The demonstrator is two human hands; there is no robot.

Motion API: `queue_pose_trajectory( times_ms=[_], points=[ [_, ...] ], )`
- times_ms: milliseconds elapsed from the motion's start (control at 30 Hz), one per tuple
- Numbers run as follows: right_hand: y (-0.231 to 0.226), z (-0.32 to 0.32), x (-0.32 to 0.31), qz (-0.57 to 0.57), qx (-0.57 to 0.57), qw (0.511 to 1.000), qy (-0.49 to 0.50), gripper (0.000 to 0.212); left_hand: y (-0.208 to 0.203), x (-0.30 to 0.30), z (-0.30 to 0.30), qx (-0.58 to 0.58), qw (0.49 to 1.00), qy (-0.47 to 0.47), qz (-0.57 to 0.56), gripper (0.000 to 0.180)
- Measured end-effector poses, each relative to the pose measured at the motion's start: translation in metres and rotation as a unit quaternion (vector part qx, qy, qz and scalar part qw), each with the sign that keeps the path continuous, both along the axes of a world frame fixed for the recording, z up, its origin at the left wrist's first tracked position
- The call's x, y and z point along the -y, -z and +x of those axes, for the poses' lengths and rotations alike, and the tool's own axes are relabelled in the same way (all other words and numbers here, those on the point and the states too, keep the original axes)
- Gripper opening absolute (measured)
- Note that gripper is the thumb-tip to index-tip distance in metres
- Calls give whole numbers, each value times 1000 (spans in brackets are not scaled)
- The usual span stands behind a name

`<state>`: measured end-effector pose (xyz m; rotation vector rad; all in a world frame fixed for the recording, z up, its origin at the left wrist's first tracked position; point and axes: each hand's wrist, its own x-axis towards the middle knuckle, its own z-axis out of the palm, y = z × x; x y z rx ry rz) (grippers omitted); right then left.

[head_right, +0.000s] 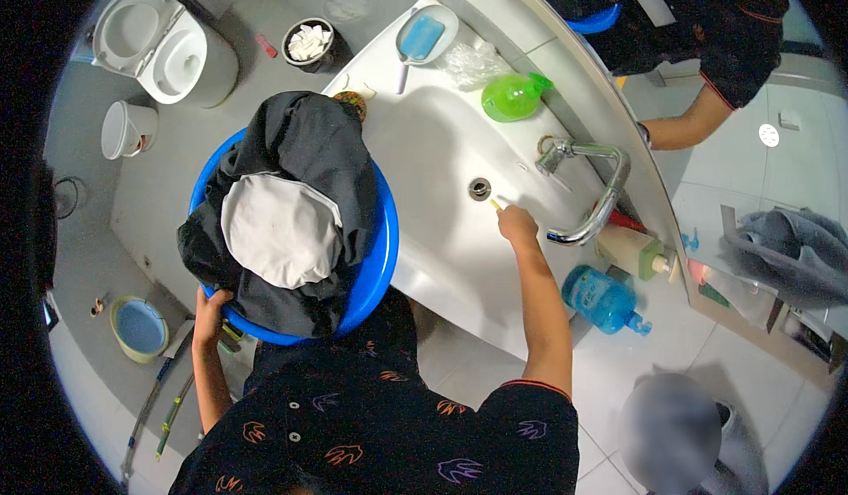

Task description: The person washes a grey towel by hand in a bathroom sink. They wet the towel, apply soap, and scrub it thoroughly before rinsing it under running water. The person also briefly wipes the mirror with the towel during the process.

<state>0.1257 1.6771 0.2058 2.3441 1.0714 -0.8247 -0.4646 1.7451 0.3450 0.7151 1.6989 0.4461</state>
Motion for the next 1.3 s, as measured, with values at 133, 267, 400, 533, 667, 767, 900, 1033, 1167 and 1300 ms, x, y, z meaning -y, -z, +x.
queue_pose_trajectory(
  times_ms=[133, 267, 400, 533, 667, 767, 900, 1033, 1167, 1300],
  points=[
    [35, 4, 24, 228, -95, 958, 147, 39, 10, -3, -9, 11, 1000, 3, 5, 37],
    [67, -1, 22, 253, -67, 908, 328, 31, 12, -6, -14, 19, 1000, 19, 1, 34],
    [101, -2, 14, 340, -35, 872, 349, 23, 5, -9, -11, 21, 1000, 21, -2, 33],
    [106, -14, 3, 365, -48, 855, 364, 20, 9, -7, -17, 10, 1000, 22, 10, 32],
    [103, -18, -3, 343, -24, 862, 372, 20, 1, -7, -11, 1, 1000, 28, 13, 32],
    [101, -20, -3, 356, -38, 859, 367, 23, -3, -5, -5, -8, 1000, 9, 7, 32],
    [100, -22, -8, 352, -14, 857, 375, 27, 4, -3, -12, -10, 1000, 17, 8, 31],
    [97, -24, -14, 338, -7, 861, 379, 29, 2, -1, -9, -8, 1000, 13, 3, 28],
    [99, -25, -16, 334, 1, 873, 357, 30, 2, -1, -11, -11, 1000, 2, 5, 29],
    [101, -25, -19, 340, 0, 869, 361, 30, 1, 1, -13, -14, 1000, 7, 1, 31]
  ],
)
